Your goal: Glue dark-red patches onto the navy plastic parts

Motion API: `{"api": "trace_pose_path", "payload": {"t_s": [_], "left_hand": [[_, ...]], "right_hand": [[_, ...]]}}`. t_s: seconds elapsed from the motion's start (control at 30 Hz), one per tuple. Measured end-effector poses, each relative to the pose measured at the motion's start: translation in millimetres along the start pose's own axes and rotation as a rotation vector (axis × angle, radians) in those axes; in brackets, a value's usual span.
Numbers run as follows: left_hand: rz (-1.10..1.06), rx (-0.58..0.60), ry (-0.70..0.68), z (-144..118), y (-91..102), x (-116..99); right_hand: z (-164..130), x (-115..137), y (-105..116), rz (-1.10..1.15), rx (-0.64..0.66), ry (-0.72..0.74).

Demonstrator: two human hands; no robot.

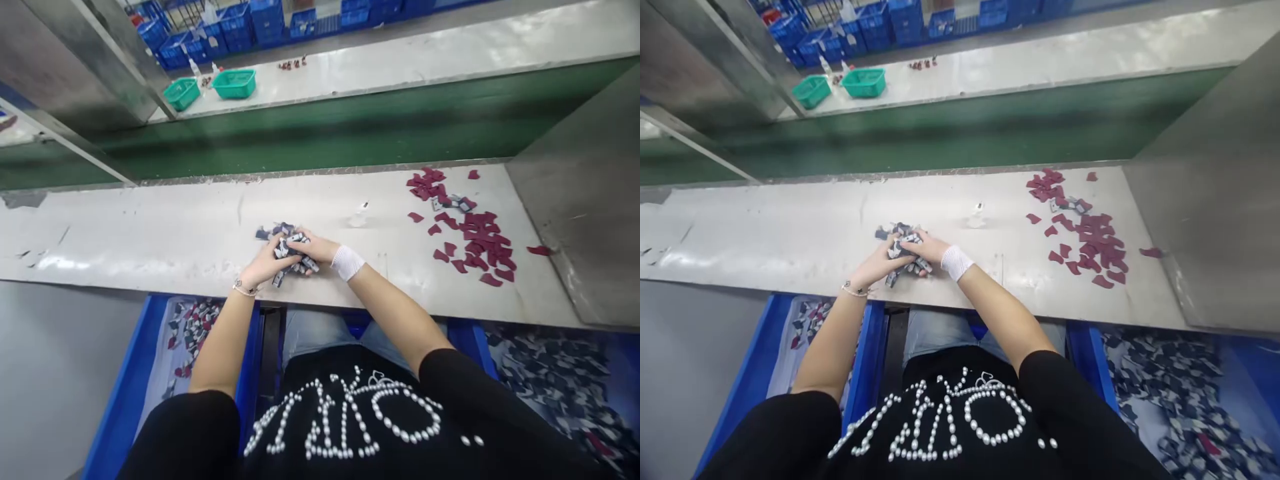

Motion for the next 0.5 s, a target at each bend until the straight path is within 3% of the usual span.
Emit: {"api": "trace_pose_path", "payload": {"t_s": [0.17,0.37,0.5], "left_hand": [[0.079,-0.129,0.051,4.5,13.8,6.2],[0.2,-0.394,0.018,1.5,40.7,12.3],[0.312,-0.47,0.044,-6.1,54.1,24.2]], "right_hand": [[5.4,13.7,14.2,-0.144,-0.051,0.029],[-9.9,28.5,3.5,-0.138,-0.038,0.069],[-18.9,28.2,5.4,-0.128,0.014,0.127]]}}
Point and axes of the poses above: each hand's wrist, its own z-axis towards the middle knuckle, its own y-axis out of the back of the hand, x = y × z, the point moved 5 cm from there along z, towards the middle knuckle, and after that the axes turned 10 degrees about -z, right-handed, at the moved point
